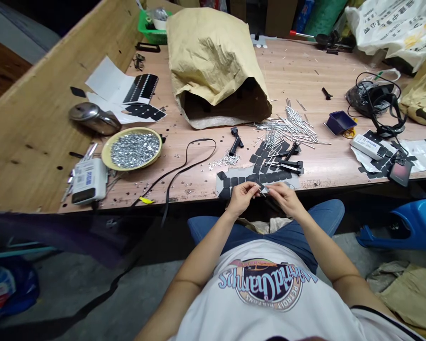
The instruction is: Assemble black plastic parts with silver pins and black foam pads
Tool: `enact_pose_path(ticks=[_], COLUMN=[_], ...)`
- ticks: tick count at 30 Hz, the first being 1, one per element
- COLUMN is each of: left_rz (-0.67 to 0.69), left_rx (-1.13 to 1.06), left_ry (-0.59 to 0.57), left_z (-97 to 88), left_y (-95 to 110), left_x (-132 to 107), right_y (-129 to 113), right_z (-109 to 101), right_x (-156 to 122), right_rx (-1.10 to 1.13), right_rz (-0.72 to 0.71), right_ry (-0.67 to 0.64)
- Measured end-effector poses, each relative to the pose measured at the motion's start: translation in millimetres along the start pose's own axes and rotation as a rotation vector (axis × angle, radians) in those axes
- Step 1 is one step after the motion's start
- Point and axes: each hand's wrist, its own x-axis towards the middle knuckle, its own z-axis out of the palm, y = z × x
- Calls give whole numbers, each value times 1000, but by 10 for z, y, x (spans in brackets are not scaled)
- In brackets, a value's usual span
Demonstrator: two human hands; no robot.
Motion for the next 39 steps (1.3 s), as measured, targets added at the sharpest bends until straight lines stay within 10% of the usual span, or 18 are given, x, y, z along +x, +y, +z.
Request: enact_pose_path(ticks=[4,8,14,26,31,39], left_rz=[-26,48,231,80,164,11], left_rx=[65,250,692,1292,1031,-222], left_ry=[-66,-69,362,229,329,228], left_z=[88,61,-421,-305,-354,-134], left_y=[-119,-117,51,83,51,25], left_x=[-127,-97,516,1098,1063,713], right_y=[158,301,357,387,204,-64], right_z=[-304,-447,-442,-401,-314,129], right_x=[321,584,722,788,618,531], right_rx=[-691,-1019,-1137,-1082,-855,-333], right_rz=[64,11,-195,-423,-406,-322], right_ry=[210,83,-104,73,154,148])
